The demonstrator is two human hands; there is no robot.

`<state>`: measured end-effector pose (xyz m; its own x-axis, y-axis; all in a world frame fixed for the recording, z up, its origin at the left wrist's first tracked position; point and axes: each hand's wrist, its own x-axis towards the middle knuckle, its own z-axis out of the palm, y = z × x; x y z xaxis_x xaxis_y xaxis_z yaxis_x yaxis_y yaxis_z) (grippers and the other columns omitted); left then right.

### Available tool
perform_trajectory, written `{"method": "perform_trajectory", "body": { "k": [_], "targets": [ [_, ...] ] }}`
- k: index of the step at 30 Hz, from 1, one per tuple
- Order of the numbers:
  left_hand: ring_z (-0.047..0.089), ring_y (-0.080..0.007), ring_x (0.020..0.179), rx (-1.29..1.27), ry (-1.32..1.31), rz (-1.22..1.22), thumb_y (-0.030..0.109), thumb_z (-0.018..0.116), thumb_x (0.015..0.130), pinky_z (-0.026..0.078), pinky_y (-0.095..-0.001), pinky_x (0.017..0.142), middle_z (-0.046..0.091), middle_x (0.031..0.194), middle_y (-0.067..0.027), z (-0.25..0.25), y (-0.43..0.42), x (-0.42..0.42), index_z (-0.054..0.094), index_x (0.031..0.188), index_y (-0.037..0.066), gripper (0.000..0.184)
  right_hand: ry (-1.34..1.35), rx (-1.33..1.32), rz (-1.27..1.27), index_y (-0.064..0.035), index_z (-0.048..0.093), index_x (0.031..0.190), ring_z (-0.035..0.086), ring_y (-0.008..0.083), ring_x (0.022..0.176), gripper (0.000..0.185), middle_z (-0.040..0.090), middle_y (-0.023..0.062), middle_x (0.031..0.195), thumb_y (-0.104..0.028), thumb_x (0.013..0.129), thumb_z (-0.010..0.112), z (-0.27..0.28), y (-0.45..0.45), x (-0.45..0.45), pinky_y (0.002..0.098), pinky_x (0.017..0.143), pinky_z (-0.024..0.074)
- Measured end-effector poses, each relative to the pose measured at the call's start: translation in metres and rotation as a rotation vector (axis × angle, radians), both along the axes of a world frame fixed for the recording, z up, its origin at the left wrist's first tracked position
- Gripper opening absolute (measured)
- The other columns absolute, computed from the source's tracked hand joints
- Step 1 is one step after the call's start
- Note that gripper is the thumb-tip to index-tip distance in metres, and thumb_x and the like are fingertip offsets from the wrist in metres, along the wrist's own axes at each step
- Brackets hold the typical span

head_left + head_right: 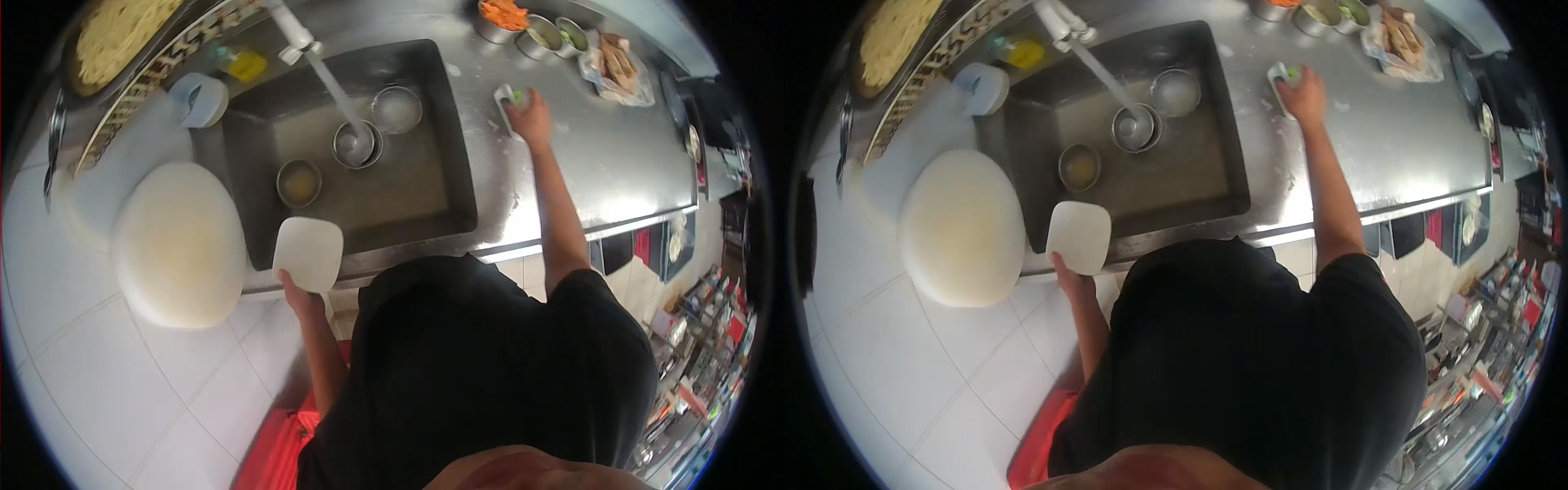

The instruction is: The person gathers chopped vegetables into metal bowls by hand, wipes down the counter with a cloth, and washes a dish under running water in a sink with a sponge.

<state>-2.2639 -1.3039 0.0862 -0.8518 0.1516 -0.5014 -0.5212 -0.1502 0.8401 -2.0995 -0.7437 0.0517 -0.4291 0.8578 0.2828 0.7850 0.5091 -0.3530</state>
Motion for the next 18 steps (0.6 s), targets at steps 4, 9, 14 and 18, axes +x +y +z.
{"method": "perform_trajectory", "body": {
  "k": [4, 9, 14, 18],
  "targets": [
    [0.049, -0.0233, 0.122, 0.087, -0.062, 0.062, 0.038, 0.039, 0.1, 0.036, -0.036, 0.105, 0.049, 0.134, -0.0105, -0.02, -0.001, -0.014, 0.039, 0.138, 0.001, 0.052, 0.005, -0.239, 0.055, 0.0094, 0.053, 0.12, 0.064, 0.0396, 0.098, 0.066, 0.065, 0.0287, 0.103, -0.035, 0.075, 0.071, -0.027, -0.001, 0.032, 0.0439, 0.083, 0.0504],
    [0.049, -0.0249, 0.124, 0.123, -0.091, 0.126, 0.038, 0.039, 0.101, 0.037, -0.0375, 0.105, 0.049, 0.136, -0.0132, -0.01, 0.006, -0.022, 0.038, 0.137, -0.001, 0.054, 0.345, -0.537, 0.205, 0.0026, 0.063, 0.097, 0.061, 0.0179, 0.071, 0.034, 0.068, 0.012, 0.081, -0.026, 0.079, 0.069, -0.036, -0.074, -0.017, 0.0352, 0.064, 0.0481],
    [0.049, -0.0258, 0.124, 0.15, -0.076, 0.204, 0.038, 0.038, 0.101, 0.038, -0.0381, 0.104, 0.049, 0.136, -0.014, -0.026, -0.013, -0.02, 0.037, 0.138, -0.002, 0.054, 0.373, -1.023, 0.323, 0.0055, 0.06, 0.114, 0.063, 0.0184, 0.087, 0.053, 0.068, 0.0109, 0.097, -0.026, 0.075, 0.074, -0.049, -0.165, -0.142, 0.0312, 0.078, 0.0492],
    [0.051, -0.0261, 0.122, 0.13, -0.062, 0.239, 0.038, 0.039, 0.101, 0.04, -0.0379, 0.103, 0.05, 0.135, -0.0138, -0.023, -0.023, -0.018, 0.038, 0.138, -0.001, 0.053, 0.313, -1.051, 0.461, 0.008, 0.063, 0.105, 0.064, 0.0213, 0.074, 0.05, 0.067, 0.0151, 0.089, -0.029, 0.073, 0.074, -0.051, -0.201, -0.275, 0.0342, 0.063, 0.0508]
  ]
}}
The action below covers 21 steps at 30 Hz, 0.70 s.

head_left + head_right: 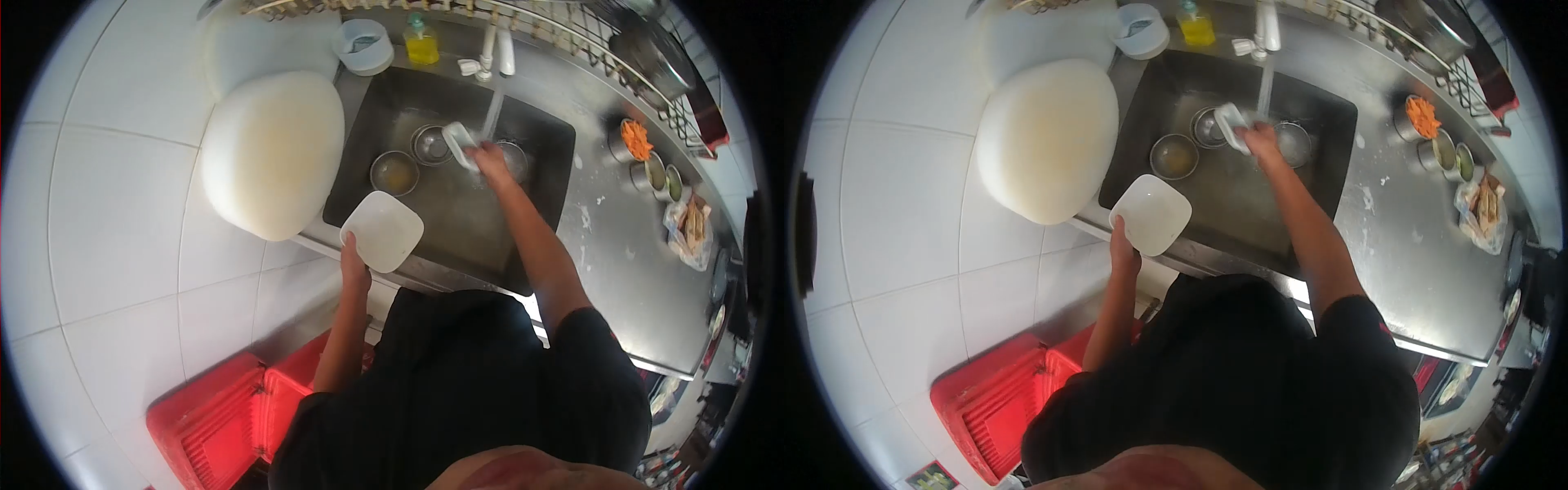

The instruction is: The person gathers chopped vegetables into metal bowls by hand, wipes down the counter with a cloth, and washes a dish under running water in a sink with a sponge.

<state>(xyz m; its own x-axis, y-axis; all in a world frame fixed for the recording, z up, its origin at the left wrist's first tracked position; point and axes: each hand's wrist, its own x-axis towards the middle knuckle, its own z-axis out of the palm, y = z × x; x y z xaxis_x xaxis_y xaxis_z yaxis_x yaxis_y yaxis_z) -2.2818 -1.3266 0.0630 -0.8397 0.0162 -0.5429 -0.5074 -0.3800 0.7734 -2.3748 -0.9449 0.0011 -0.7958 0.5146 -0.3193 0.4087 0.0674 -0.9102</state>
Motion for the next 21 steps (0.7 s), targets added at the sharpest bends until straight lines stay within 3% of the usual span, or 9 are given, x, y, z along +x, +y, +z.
{"method": "perform_trajectory", "body": {
  "k": [3, 6, 7, 9, 12, 13, 16, 19, 21],
  "targets": [
    [0.052, -0.0258, 0.12, 0.018, 0.005, 0.051, 0.037, 0.04, 0.101, 0.041, -0.0374, 0.102, 0.052, 0.132, -0.0141, 0.008, -0.005, 0.007, 0.04, 0.136, -0.002, 0.053, 0.053, -0.252, 0.082, 0.0059, 0.067, 0.089, 0.063, 0.0196, 0.069, 0.04, 0.066, 0.0134, 0.084, -0.029, 0.073, 0.075, 0.033, -0.024, -0.096, 0.035, 0.053, 0.0496],
    [0.054, -0.025, 0.117, 0.052, 0.019, 0.121, 0.037, 0.04, 0.1, 0.042, -0.0359, 0.1, 0.054, 0.128, -0.015, 0.006, -0.007, 0.009, 0.044, 0.132, -0.005, 0.053, 0.237, -0.263, 0.045, -0.0013, 0.063, 0.104, 0.061, 0.0158, 0.074, 0.043, 0.064, 0.0082, 0.09, -0.031, 0.076, 0.076, 0.117, -0.062, -0.176, 0.0307, 0.057, 0.0489],
    [0.054, -0.0249, 0.117, 0.059, 0.021, 0.129, 0.037, 0.04, 0.1, 0.042, -0.036, 0.1, 0.054, 0.128, -0.0151, 0.007, -0.008, 0.009, 0.044, 0.132, -0.004, 0.053, 0.203, -0.319, 0.142, -0.0064, 0.06, 0.113, 0.062, 0.0177, 0.081, 0.048, 0.064, 0.0059, 0.097, -0.036, 0.078, 0.074, 0.138, -0.065, -0.203, 0.0319, 0.064, 0.0513],
    [0.054, -0.0248, 0.117, 0.075, 0.022, 0.135, 0.037, 0.04, 0.1, 0.042, -0.0362, 0.1, 0.055, 0.128, -0.0154, 0.007, -0.012, 0.008, 0.044, 0.132, -0.005, 0.053, 0.381, -0.683, 0.21, -0.008, 0.065, 0.106, 0.064, 0.023, 0.083, 0.034, 0.067, 0.0066, 0.095, -0.031, 0.081, 0.069, 0.134, -0.067, -0.273, 0.0366, 0.072, 0.0531],
    [0.054, -0.0246, 0.116, 0.101, 0.005, 0.139, 0.038, 0.04, 0.1, 0.043, -0.0363, 0.099, 0.054, 0.128, -0.0156, 0.004, -0.018, 0.006, 0.044, 0.132, -0.005, 0.053, 0.396, -0.691, 0.147, 0.0021, 0.057, 0.108, 0.06, 0.0339, 0.081, 0.023, 0.061, 0.0198, 0.093, -0.006, 0.087, 0.053, 0.144, -0.089, -0.318, 0.0445, 0.074, 0.0507],
    [0.055, -0.0246, 0.116, 0.105, -0.012, 0.146, 0.038, 0.04, 0.1, 0.043, -0.0362, 0.098, 0.054, 0.128, -0.0156, 0.001, -0.021, 0.005, 0.044, 0.132, -0.005, 0.053, 0.509, -0.381, 0.202, -0.0018, 0.061, 0.098, 0.06, 0.0316, 0.071, 0.018, 0.061, 0.0147, 0.083, -0.011, 0.083, 0.058, 0.144, -0.094, -0.319, 0.0459, 0.065, 0.0504],
    [0.053, -0.0262, 0.119, 0.134, -0.035, 0.134, 0.037, 0.039, 0.101, 0.042, -0.0378, 0.1, 0.052, 0.131, -0.0152, -0.006, -0.03, -0.001, 0.04, 0.135, -0.004, 0.053, 0.459, 0.601, 0.366, -0.0058, 0.069, 0.101, 0.065, 0.0272, 0.089, 0.026, 0.069, 0.0106, 0.097, -0.023, 0.083, 0.062, 0.121, -0.085, -0.349, 0.0396, 0.082, 0.0522],
    [0.053, -0.0272, 0.119, 0.093, -0.081, 0.125, 0.036, 0.039, 0.101, 0.043, -0.0382, 0.099, 0.051, 0.132, -0.0161, -0.007, -0.034, -0.009, 0.039, 0.136, -0.004, 0.053, 0.292, 1.093, 0.605, -0.0074, 0.071, 0.1, 0.065, 0.027, 0.093, 0.025, 0.069, 0.0132, 0.101, -0.017, 0.08, 0.058, 0.091, -0.082, -0.389, 0.0408, 0.083, 0.0509],
    [0.055, -0.0272, 0.117, 0.045, -0.105, 0.105, 0.037, 0.04, 0.101, 0.044, -0.0379, 0.098, 0.053, 0.13, -0.0169, -0.008, -0.035, -0.014, 0.04, 0.135, -0.005, 0.053, 0.31, 1.117, 0.941, -0.0083, 0.071, 0.101, 0.066, 0.0275, 0.093, 0.027, 0.069, 0.0138, 0.103, -0.019, 0.079, 0.06, 0.095, -0.062, -0.421, 0.0412, 0.081, 0.0511]
  ]
}}
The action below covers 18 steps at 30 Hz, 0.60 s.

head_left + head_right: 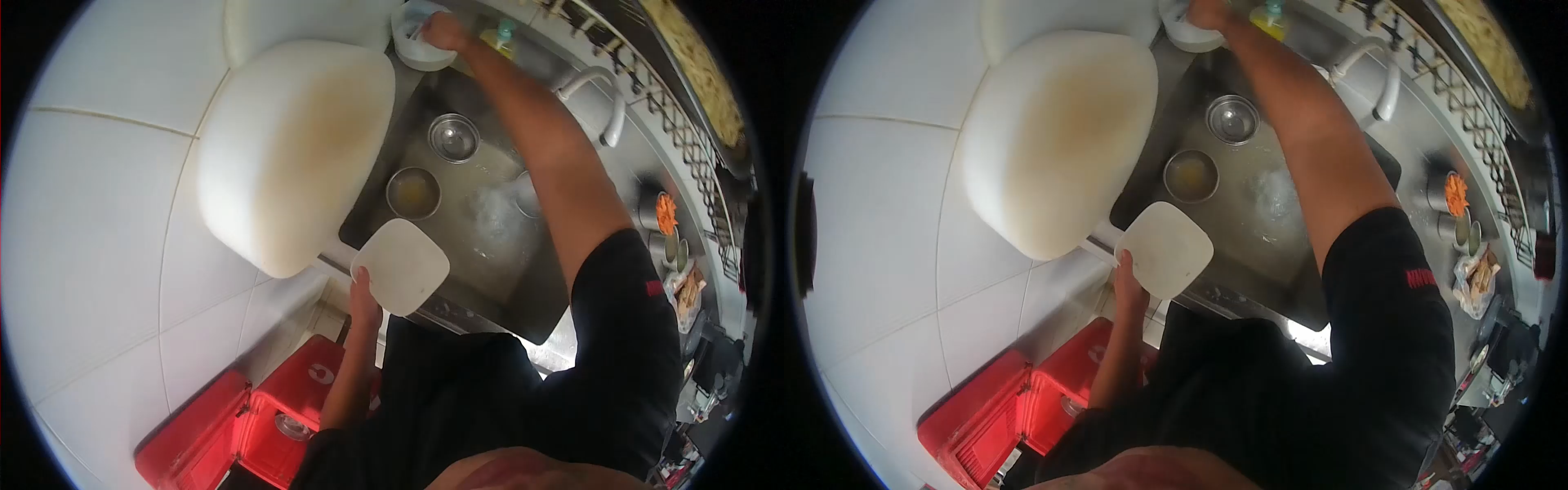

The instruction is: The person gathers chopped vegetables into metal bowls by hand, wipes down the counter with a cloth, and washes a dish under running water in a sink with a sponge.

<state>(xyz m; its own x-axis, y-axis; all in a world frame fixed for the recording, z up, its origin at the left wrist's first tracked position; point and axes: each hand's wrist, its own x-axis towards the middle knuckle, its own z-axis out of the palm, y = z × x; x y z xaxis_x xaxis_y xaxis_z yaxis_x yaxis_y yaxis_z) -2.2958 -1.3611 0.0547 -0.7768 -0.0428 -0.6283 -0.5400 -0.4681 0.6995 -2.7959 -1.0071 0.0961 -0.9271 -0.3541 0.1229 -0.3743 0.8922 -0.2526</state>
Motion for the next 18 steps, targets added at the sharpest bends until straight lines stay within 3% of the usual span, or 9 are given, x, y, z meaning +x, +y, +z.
{"method": "perform_trajectory", "body": {
  "k": [2, 8, 13, 15, 18],
  "targets": [
    [0.056, -0.0271, 0.114, -0.043, -0.008, -0.043, 0.038, 0.041, 0.1, 0.045, -0.0376, 0.096, 0.054, 0.127, -0.0175, -0.003, -0.001, -0.004, 0.04, 0.134, -0.006, 0.054, -0.011, 0.079, 0.039, -0.0069, 0.069, 0.098, 0.063, 0.0281, 0.084, 0.023, 0.066, 0.0133, 0.097, -0.018, 0.08, 0.06, -0.01, -0.005, -0.029, 0.0425, 0.075, 0.0506],
    [0.057, -0.0243, 0.11, -0.232, -0.133, -0.084, 0.043, 0.046, 0.098, 0.045, -0.0359, 0.095, 0.056, 0.121, -0.0154, -0.014, 0.0, -0.011, 0.045, 0.129, -0.005, 0.058, -0.17, 0.367, 0.122, -0.0072, 0.07, 0.097, 0.065, 0.0282, 0.087, 0.024, 0.067, 0.0134, 0.1, -0.018, 0.076, 0.064, -0.017, -0.042, -0.057, 0.0433, 0.076, 0.0513],
    [0.054, -0.0209, 0.109, -0.193, -0.149, -0.041, 0.037, 0.048, 0.098, 0.041, -0.0335, 0.095, 0.058, 0.119, -0.0126, -0.006, 0.009, -0.025, 0.05, 0.128, -0.003, 0.05, -0.372, 0.634, 0.188, -0.0074, 0.071, 0.096, 0.066, 0.0283, 0.09, 0.027, 0.068, 0.0135, 0.101, -0.018, 0.072, 0.068, -0.018, -0.058, -0.062, 0.044, 0.077, 0.0518],
    [0.054, -0.0211, 0.11, -0.182, -0.141, -0.039, 0.038, 0.048, 0.098, 0.041, -0.0337, 0.095, 0.059, 0.119, -0.0127, -0.01, 0.01, -0.029, 0.05, 0.128, -0.004, 0.051, -0.404, 0.667, 0.18, -0.0075, 0.071, 0.096, 0.066, 0.0283, 0.091, 0.027, 0.069, 0.0135, 0.102, -0.018, 0.071, 0.07, -0.018, -0.055, -0.061, 0.0442, 0.078, 0.0521],
    [0.055, -0.0216, 0.109, -0.243, -0.121, -0.103, 0.039, 0.047, 0.098, 0.041, -0.034, 0.095, 0.059, 0.118, -0.0129, -0.013, 0.008, -0.036, 0.05, 0.128, -0.004, 0.053, -0.297, 0.441, -0.001, -0.0072, 0.069, 0.099, 0.065, 0.029, 0.095, 0.03, 0.068, 0.0139, 0.104, -0.021, 0.073, 0.069, -0.004, -0.054, -0.035, 0.0439, 0.08, 0.0512]
  ]
}}
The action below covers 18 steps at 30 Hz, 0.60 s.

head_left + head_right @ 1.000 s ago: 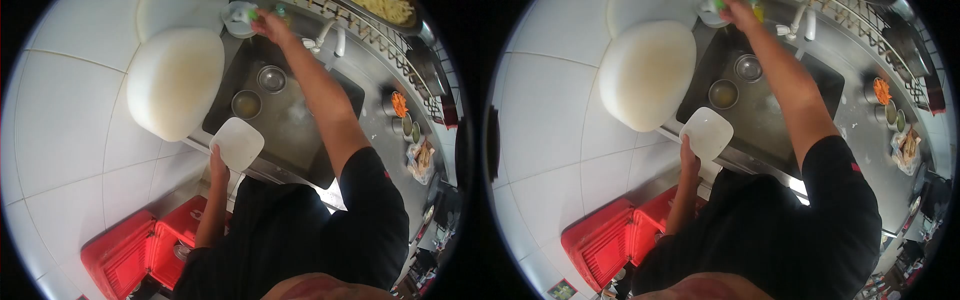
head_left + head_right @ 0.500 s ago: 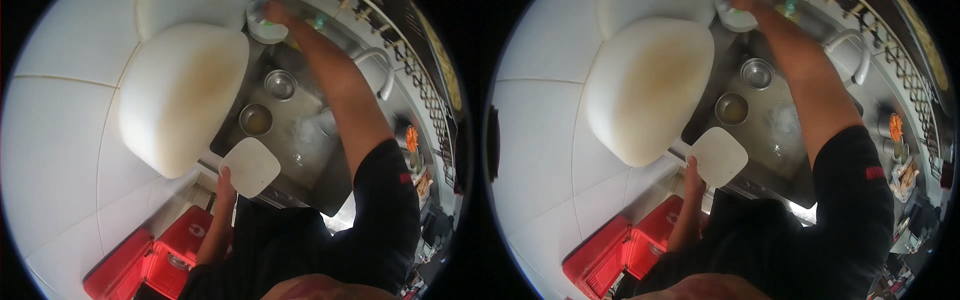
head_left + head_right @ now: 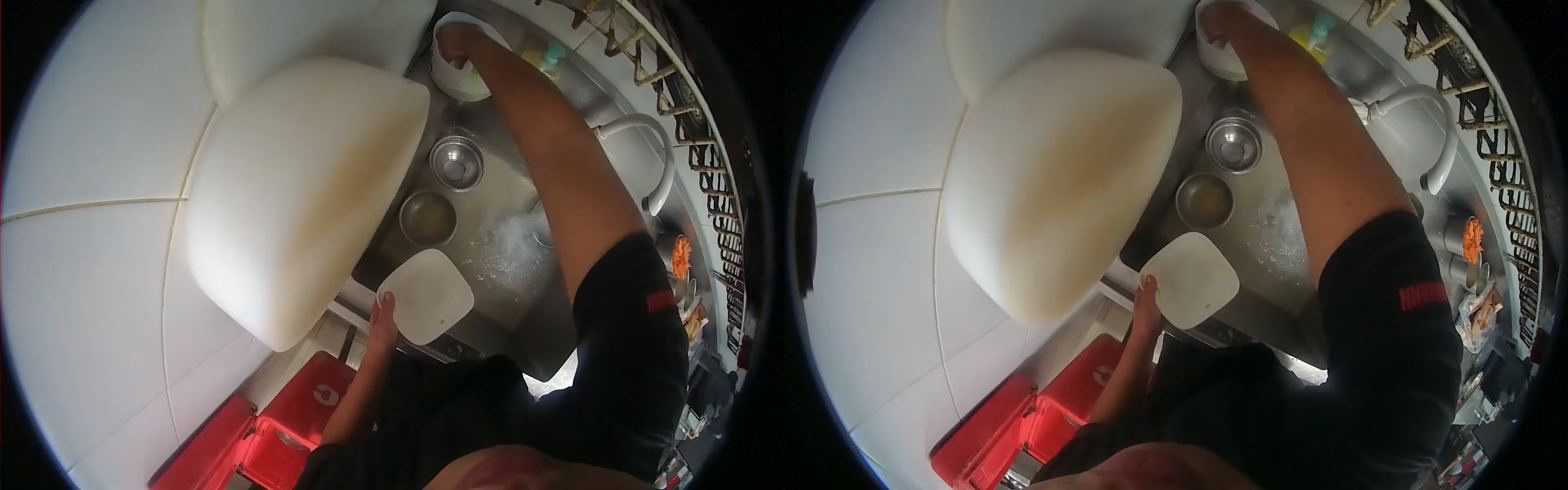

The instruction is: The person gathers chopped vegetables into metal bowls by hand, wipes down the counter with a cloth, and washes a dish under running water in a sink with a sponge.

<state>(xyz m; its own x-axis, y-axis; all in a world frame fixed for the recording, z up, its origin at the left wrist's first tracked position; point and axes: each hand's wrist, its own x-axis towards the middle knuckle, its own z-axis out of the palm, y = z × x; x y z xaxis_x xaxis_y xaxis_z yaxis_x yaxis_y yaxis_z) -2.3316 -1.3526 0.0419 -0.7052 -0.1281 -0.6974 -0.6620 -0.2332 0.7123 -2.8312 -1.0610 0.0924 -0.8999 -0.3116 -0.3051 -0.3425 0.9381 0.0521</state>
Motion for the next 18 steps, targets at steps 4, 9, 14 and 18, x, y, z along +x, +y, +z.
{"method": "perform_trajectory", "body": {
  "k": [4, 9, 14, 18],
  "targets": [
    [0.056, -0.0208, 0.108, 0.028, 0.022, -0.068, 0.044, 0.045, 0.098, 0.044, -0.0334, 0.093, 0.059, 0.118, -0.0141, -0.017, -0.01, -0.007, 0.05, 0.128, -0.004, 0.056, 0.227, -0.144, -0.086, -0.0078, 0.065, 0.105, 0.062, 0.0293, 0.099, 0.033, 0.065, 0.0146, 0.108, -0.024, 0.077, 0.066, 0.004, 0.012, -0.013, 0.0423, 0.083, 0.0487],
    [0.057, -0.0217, 0.109, 0.029, 0.01, -0.11, 0.044, 0.044, 0.098, 0.044, -0.0337, 0.093, 0.058, 0.12, -0.0135, -0.019, -0.011, -0.022, 0.049, 0.129, -0.004, 0.057, 0.393, -0.413, -0.195, -0.0085, 0.059, 0.113, 0.057, 0.0298, 0.105, 0.037, 0.061, 0.0155, 0.113, -0.028, 0.082, 0.063, 0.043, 0.031, -0.01, 0.0404, 0.088, 0.0455],
    [0.054, -0.0225, 0.115, 0.095, 0.016, -0.058, 0.042, 0.042, 0.099, 0.04, -0.0345, 0.098, 0.056, 0.126, -0.0134, 0.003, 0.008, -0.055, 0.045, 0.132, -0.005, 0.058, 0.515, -0.752, -0.464, -0.0092, 0.053, 0.12, 0.053, 0.0302, 0.111, 0.041, 0.058, 0.0165, 0.118, -0.032, 0.087, 0.059, 0.082, 0.056, 0.064, 0.0384, 0.092, 0.0424],
    [0.052, -0.0229, 0.118, 0.079, 0.18, -0.209, 0.043, 0.042, 0.099, 0.037, -0.0345, 0.101, 0.054, 0.129, -0.0142, -0.027, 0.024, -0.088, 0.044, 0.133, -0.005, 0.06, 0.755, -0.944, -0.797, -0.005, 0.062, 0.113, 0.062, 0.0311, 0.1, 0.036, 0.065, 0.0164, 0.106, -0.031, 0.09, 0.054, 0.063, 0.092, 0.185, 0.0418, 0.085, 0.0481]
  ]
}}
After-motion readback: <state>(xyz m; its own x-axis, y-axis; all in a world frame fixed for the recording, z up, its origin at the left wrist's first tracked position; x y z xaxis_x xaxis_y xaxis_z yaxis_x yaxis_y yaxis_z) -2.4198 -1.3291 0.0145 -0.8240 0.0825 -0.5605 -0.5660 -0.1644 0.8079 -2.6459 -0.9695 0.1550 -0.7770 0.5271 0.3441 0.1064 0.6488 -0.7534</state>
